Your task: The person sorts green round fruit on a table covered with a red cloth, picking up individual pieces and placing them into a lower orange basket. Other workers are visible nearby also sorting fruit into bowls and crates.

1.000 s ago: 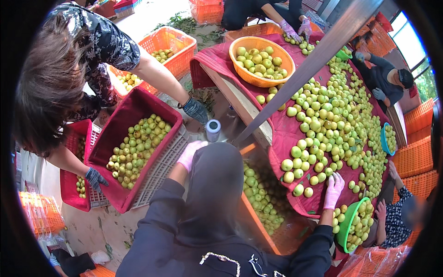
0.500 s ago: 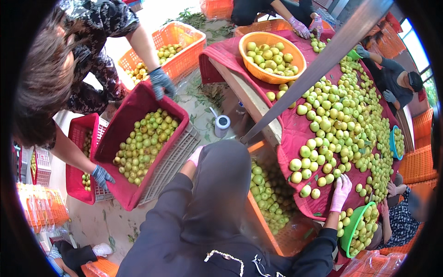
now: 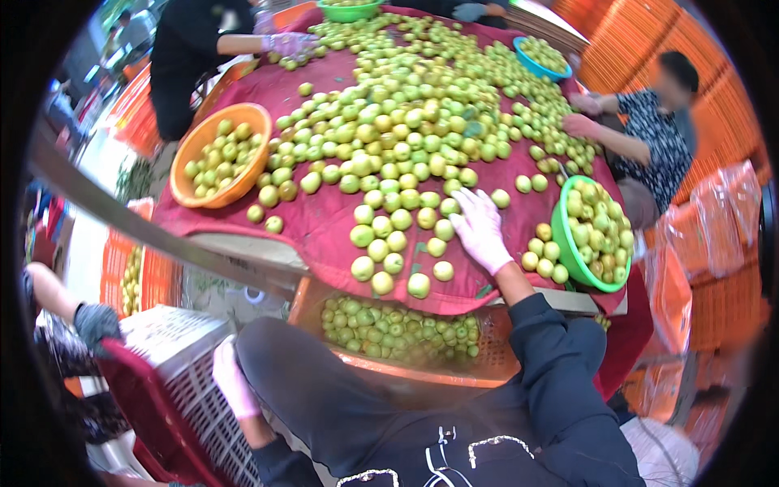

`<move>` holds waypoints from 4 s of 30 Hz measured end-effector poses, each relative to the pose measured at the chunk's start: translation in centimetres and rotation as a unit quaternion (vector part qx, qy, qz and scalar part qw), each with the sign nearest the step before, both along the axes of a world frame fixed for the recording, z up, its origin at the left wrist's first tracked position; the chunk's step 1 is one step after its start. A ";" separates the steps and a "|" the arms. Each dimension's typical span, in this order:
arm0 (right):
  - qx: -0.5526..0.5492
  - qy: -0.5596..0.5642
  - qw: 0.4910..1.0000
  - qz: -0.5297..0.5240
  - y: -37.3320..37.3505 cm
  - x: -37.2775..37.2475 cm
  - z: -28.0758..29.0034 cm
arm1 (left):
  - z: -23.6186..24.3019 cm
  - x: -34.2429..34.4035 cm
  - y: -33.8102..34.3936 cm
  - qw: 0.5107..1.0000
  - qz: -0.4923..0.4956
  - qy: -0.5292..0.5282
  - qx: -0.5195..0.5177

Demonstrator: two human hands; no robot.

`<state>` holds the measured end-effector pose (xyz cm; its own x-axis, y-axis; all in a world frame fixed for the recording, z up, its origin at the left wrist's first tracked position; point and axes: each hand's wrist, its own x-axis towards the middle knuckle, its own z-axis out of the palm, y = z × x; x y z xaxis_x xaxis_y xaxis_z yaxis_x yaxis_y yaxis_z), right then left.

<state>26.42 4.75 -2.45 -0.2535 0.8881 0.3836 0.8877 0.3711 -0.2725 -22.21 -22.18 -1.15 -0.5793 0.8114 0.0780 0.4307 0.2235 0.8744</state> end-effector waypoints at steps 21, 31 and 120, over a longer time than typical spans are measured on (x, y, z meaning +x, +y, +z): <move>-0.058 -0.108 0.992 -0.033 19.0 -6.5 5.9 | 0.5 20.7 25.9 0.930 -0.291 0.217 0.057; -0.045 0.321 0.943 0.069 16.8 -5.3 5.3 | 0.5 21.8 26.5 0.939 -0.257 0.219 0.068; -0.114 0.096 0.976 0.158 -15.0 -3.5 4.3 | 4.2 20.1 14.0 0.793 -0.533 0.293 0.040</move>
<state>22.96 -10.29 1.89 -0.4707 0.8453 0.2529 0.6630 0.5280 -0.5307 -2.08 -8.22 3.04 0.5864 0.7949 0.1555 0.6757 -0.5860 0.4473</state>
